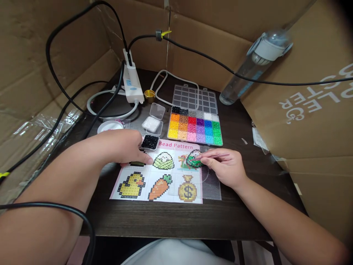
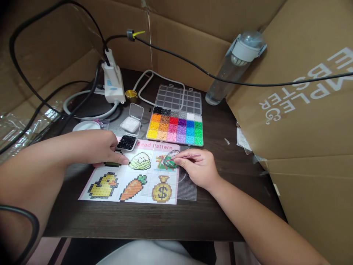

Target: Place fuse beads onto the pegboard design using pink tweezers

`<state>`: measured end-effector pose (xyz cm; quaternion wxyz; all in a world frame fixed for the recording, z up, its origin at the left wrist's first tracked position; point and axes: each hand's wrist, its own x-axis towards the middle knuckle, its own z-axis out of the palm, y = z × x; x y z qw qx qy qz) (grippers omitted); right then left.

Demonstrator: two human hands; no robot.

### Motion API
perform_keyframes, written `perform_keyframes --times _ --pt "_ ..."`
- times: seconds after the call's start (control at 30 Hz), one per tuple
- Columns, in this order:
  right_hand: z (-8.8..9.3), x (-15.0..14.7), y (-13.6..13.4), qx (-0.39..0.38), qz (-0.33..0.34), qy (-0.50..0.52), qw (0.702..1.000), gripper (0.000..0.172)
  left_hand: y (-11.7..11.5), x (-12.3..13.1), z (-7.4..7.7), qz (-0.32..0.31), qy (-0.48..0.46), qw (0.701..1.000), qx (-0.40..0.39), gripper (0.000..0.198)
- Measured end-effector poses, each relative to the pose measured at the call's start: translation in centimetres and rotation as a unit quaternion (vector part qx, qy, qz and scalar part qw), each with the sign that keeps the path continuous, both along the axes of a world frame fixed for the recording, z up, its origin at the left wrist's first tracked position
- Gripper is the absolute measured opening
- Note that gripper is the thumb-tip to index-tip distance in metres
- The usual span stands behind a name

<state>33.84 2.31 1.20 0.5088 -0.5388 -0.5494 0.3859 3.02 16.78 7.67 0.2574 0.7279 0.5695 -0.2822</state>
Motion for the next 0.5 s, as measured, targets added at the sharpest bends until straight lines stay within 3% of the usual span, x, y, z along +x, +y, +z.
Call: perform_keyframes --times 0.5 --pt "-0.3 0.1 -0.1 0.005 -0.002 -0.021 1.0 0.004 -0.3 0.6 0.9 0.006 0.011 1.0 -0.009 0.068"
